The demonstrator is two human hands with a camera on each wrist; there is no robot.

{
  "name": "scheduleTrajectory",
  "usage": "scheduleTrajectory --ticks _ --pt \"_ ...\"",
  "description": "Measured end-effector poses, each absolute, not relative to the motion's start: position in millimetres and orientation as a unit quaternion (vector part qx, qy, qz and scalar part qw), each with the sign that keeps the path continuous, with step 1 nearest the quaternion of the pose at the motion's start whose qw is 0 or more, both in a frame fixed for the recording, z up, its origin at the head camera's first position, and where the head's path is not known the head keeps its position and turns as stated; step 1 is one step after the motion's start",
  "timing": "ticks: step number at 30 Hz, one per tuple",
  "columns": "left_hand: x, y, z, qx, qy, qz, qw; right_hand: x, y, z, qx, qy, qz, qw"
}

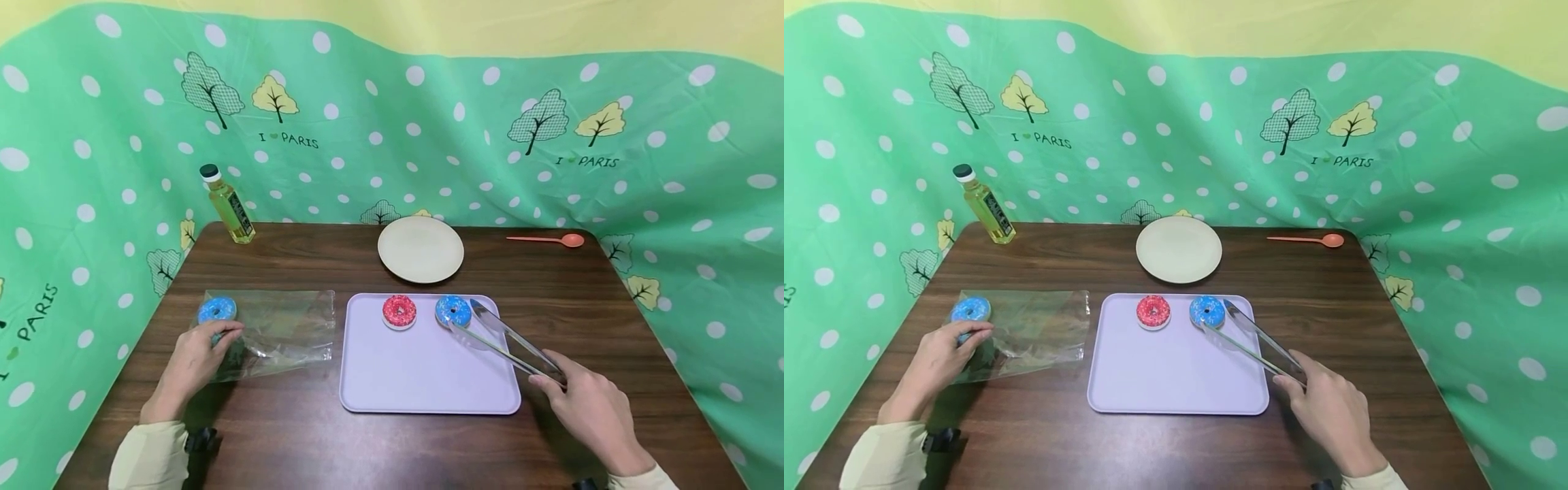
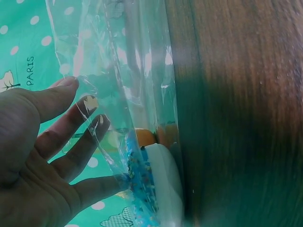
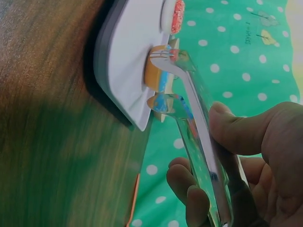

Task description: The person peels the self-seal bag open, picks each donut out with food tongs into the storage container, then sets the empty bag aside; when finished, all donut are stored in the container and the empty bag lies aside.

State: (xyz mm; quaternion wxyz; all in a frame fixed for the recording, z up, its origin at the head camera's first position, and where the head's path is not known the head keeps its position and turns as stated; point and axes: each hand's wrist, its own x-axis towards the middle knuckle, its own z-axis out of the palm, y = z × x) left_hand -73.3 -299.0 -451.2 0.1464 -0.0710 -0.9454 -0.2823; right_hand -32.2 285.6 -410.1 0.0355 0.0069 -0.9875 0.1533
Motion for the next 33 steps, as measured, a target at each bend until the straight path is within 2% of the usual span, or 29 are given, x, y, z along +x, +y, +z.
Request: scheduleTrajectory --ticks 13,22,33 --pt "-73.0 -301.8 -451.7 -0.064 -0.946 -0.287 0.141 -33.5 271.3 -402.3 0.01 -0.984 0.173 0.045" --pt "-71.4 -299.9 -452.4 -0.07 -0.945 -0.281 0.15 -45.6 243.9 -406.6 0.081 -0.972 0.202 0.087" --pt "-70.7 -300.6 -452.3 -0.061 -0.946 -0.284 0.145 -65.0 209.3 -418.1 0.17 -0.956 0.212 0.108"
